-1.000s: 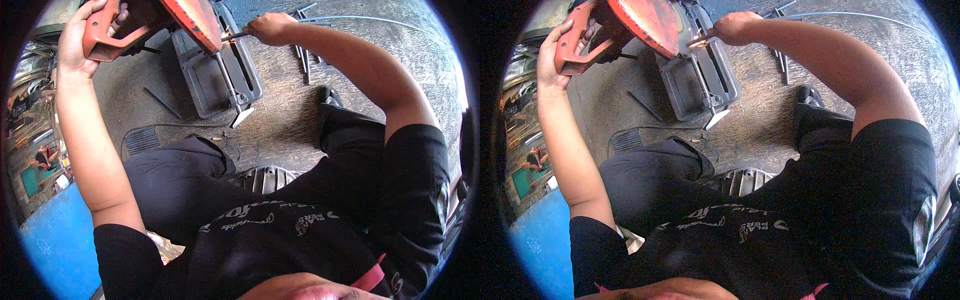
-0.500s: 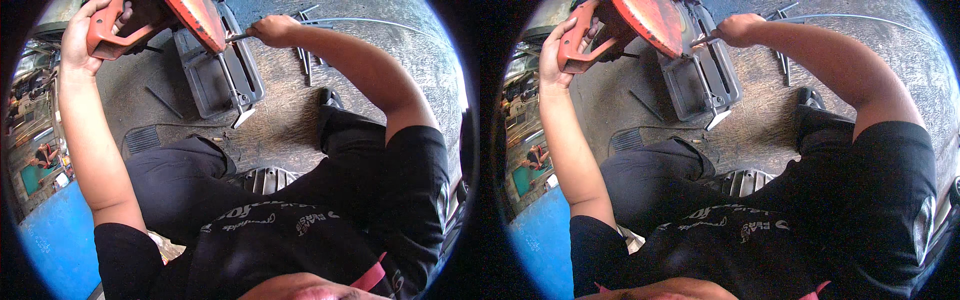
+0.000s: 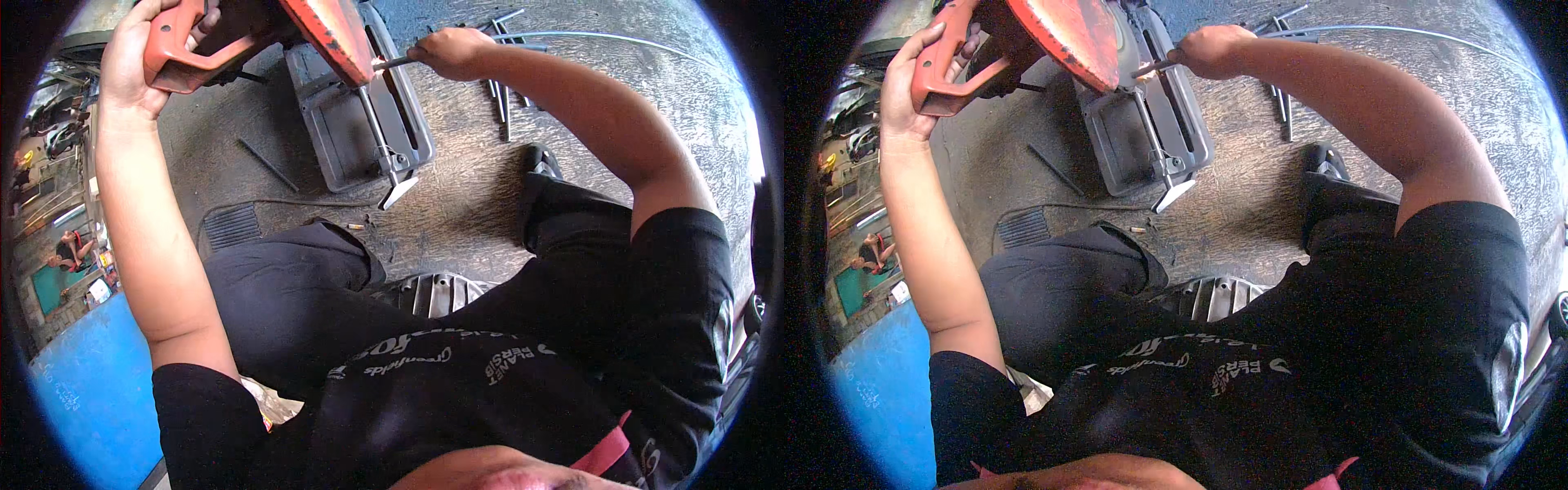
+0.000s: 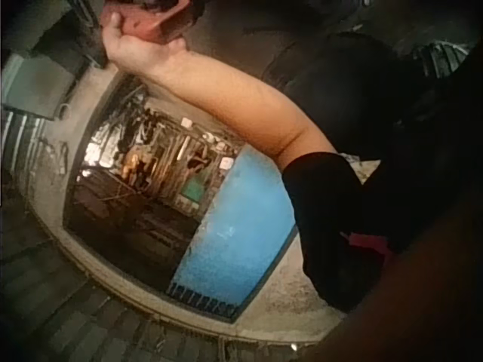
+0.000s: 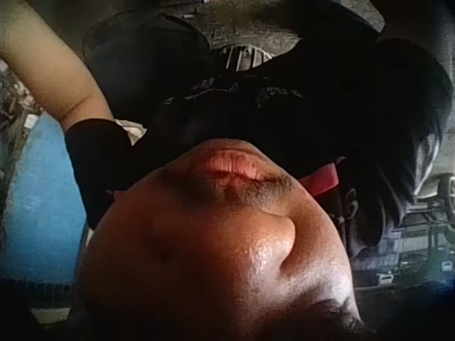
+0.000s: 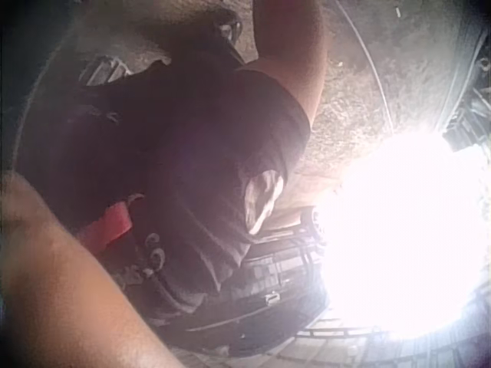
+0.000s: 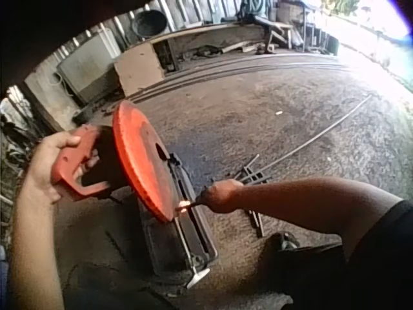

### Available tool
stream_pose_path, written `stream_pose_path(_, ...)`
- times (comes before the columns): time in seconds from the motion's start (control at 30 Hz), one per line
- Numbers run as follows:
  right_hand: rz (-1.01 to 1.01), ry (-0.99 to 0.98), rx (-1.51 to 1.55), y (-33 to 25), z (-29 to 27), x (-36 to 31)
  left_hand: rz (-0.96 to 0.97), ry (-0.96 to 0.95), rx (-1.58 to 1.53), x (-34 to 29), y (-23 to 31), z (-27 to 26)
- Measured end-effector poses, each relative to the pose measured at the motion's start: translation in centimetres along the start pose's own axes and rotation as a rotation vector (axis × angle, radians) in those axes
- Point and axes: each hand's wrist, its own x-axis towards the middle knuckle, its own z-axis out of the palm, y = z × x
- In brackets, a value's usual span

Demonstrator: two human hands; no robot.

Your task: The person cuts metal rods using a chop saw and compares the lengths of the rods by holding them side by side in both hands.

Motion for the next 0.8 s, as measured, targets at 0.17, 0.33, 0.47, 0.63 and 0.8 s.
stream_pose_path(0.17,0.049,-0.013,-0.039,-0.2,-0.3,0.3,-0.014,-0.008,-0.011,0.4,-0.1,-0.3)
stream_pose_path(0.33,0.078,-0.129,-0.018,-0.6,-0.6,-0.2,-0.024,0.014,-0.002,0.0,-0.3,0.3)
stream_pose_path(0.47,0.067,-0.13,0.006,-0.2,-0.5,0.1,-0.025,0.015,-0.009,0.1,-0.3,0.6)
stream_pose_path(0.63,0.083,-0.097,0.025,0.0,0.0,0.3,-0.043,-0.051,-0.006,0.2,0.1,0.1)
stream_pose_path(0.8,0.058,-0.036,0.005,0.1,0.4,0.4,-0.024,0.012,0.007,-0.2,0.1,0.8)
